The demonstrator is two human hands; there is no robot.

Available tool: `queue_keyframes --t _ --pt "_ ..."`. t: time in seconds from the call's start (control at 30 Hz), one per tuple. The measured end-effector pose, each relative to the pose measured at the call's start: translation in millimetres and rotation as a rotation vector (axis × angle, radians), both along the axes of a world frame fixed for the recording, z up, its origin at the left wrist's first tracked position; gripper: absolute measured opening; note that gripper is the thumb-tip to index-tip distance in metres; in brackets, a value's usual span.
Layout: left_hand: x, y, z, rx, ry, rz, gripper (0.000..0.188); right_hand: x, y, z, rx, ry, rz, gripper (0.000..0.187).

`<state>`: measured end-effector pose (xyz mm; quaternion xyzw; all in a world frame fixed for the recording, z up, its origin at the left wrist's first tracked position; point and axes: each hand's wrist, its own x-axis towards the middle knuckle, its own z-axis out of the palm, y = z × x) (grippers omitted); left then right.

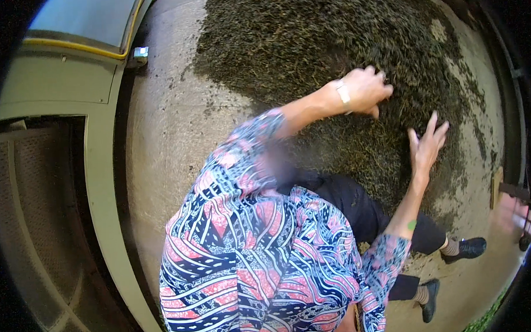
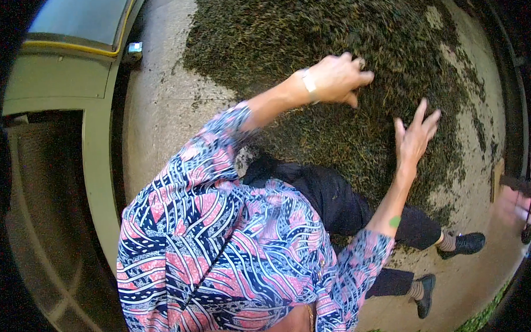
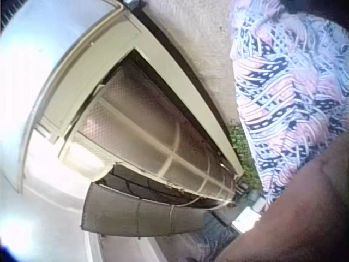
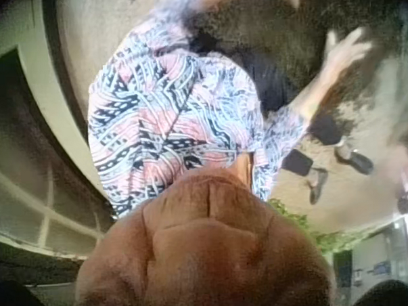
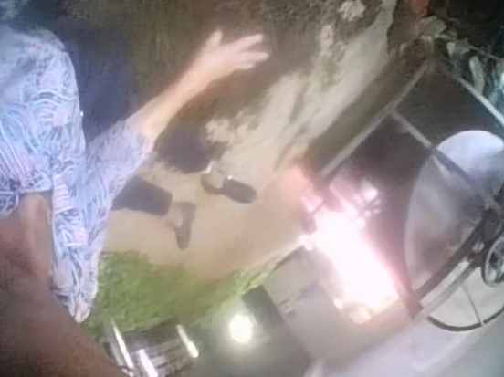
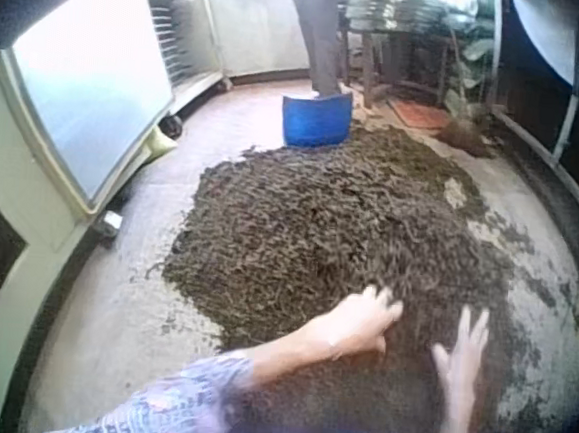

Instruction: The person sits on the floor and sorts through a large pile of dried tea leaves by hand, picking out specific pieces and moving the leaves around.

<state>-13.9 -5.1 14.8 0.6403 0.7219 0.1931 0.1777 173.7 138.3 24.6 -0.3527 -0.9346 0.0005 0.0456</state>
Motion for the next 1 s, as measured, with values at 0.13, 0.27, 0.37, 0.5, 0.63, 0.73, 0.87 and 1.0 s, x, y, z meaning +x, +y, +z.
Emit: queue_keyframes --t 0.13,0.27,0.37,0.5,0.63,0.73,0.87,1.0 --pt "19.0 -80.8 -25.5 0.749 -0.156 0.285 0.032 45.5 -16.4 -15.2 0.088 0.064 0.126 0.062" --pt "-18.6 -161.0 -68.2 0.879 0.024 0.802 0.032 69.2 -16.1 -15.0 0.104 0.144 0.183 0.053" --pt "-55.4 -220.8 -109.0 0.672 0.095 1.267 0.052 85.2 -6.2 -14.2 0.096 0.128 0.166 0.047" --pt "-107.9 -309.5 -183.5 0.423 0.097 1.796 0.071 81.1 -15.5 6.0 0.014 0.052 0.132 0.040" --pt "-170.7 -315.8 -182.9 0.446 -0.212 1.763 0.096 81.4 -20.4 4.7 0.023 -0.067 0.062 0.037" --pt "-231.4 -296.0 -195.9 0.525 -0.393 1.682 0.103 77.4 -20.8 9.7 0.056 -0.159 0.058 0.037" --pt "-326.3 -315.9 -221.5 0.508 -0.452 1.284 0.081 59.7 -31.1 7.7 0.043 -0.124 0.054 0.037" --pt "-332.6 -279.2 -196.1 0.208 -0.193 0.999 0.053 54.3 -40.9 -2.5 0.106 -0.158 -0.004 0.040"
